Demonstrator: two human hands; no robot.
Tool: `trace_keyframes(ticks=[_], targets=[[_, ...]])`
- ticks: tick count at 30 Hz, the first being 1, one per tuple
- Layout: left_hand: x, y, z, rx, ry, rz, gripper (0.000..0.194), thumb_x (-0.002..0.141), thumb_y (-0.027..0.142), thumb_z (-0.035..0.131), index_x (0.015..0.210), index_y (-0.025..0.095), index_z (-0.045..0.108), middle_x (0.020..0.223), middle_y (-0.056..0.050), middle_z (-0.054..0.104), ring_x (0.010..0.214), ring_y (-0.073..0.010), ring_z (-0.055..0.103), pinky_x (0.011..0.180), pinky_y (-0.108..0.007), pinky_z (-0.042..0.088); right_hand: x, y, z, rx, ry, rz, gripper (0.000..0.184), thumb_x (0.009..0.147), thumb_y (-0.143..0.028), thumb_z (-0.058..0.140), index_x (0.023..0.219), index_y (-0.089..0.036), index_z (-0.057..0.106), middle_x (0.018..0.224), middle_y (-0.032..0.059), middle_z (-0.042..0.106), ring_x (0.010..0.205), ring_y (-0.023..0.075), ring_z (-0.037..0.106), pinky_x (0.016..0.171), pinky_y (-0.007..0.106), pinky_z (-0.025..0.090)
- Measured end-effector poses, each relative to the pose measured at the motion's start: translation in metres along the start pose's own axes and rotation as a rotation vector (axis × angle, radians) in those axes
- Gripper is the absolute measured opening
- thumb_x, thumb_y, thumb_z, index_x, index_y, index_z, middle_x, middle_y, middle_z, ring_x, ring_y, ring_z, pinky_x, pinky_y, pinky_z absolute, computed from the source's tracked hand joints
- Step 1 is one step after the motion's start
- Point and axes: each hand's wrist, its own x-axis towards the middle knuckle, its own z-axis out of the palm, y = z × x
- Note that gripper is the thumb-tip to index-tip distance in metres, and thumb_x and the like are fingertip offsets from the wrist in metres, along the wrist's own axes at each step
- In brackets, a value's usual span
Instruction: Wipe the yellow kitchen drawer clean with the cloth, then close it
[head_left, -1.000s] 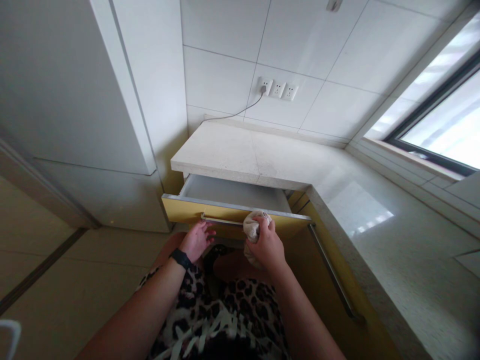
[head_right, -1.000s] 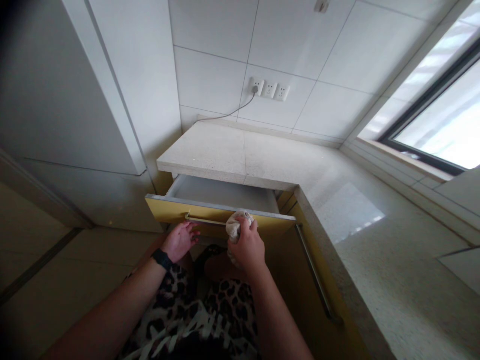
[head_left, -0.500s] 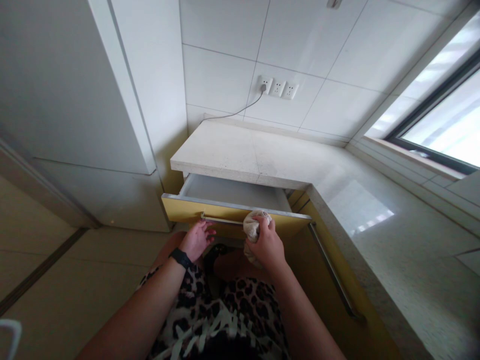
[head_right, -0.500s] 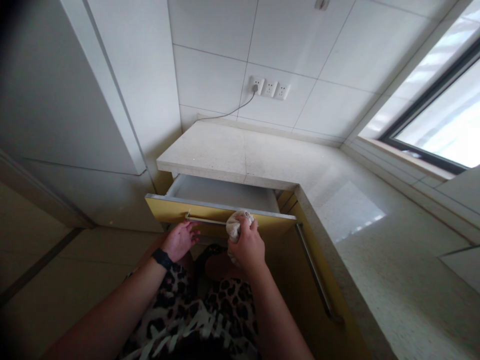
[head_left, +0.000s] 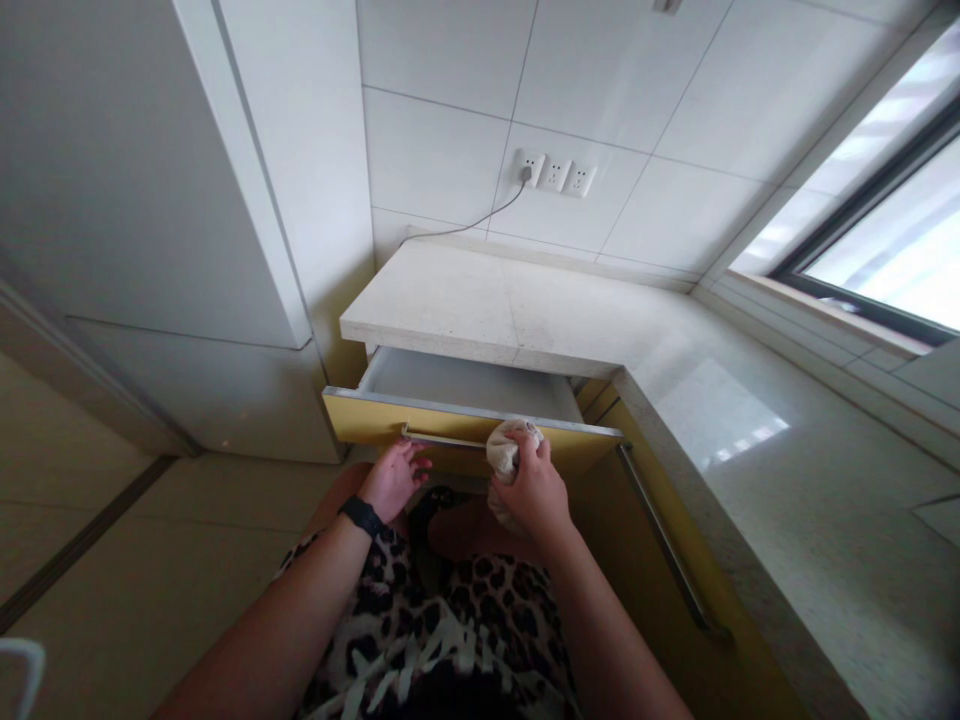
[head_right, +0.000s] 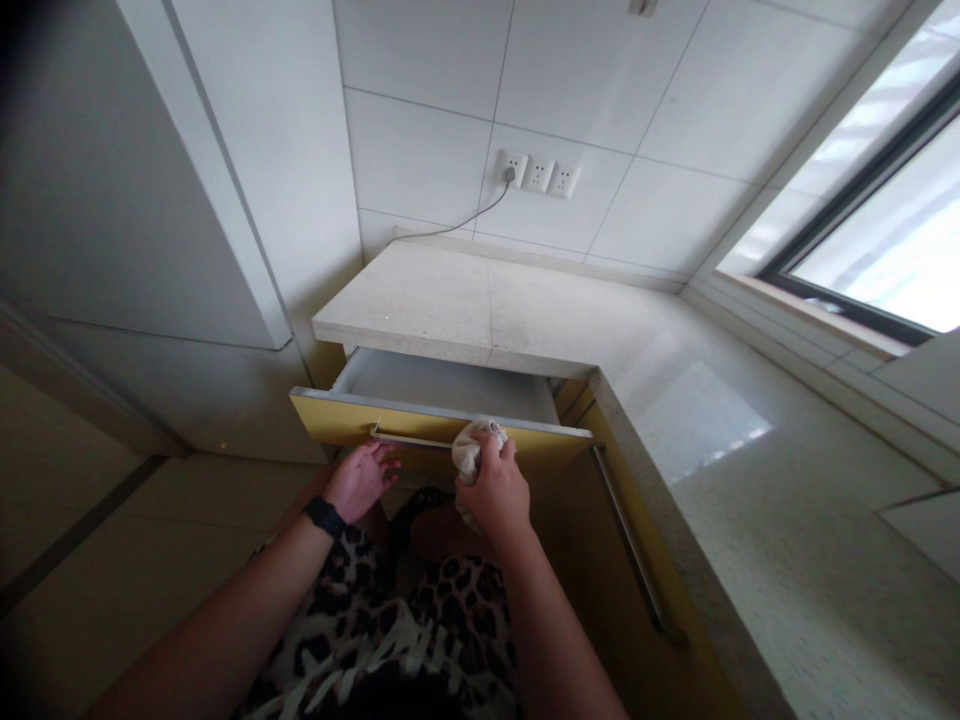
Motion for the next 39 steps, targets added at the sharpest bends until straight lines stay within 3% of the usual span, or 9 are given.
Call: trace_keyframes(ticks=[39], targets=[[0.0004, -0.0001, -0.0001, 0.012, -0.011, -0.003, 0.019, 0.092, 0.032, 0.054, 0.108, 0.023, 0.059, 0.112, -0.002, 0.063, 0.081, -0.0162, 0.062, 0.067, -0.031, 0.05, 0.0008, -0.0006, -0.0007, 0.024, -0.003, 0.015, 0.06, 0.077, -0.031, 0.071, 0.134, -0.028, 0.052, 0.13, 0.0085, 0.05, 0.091, 0.021, 0.063, 0.072, 0.03, 0.044]])
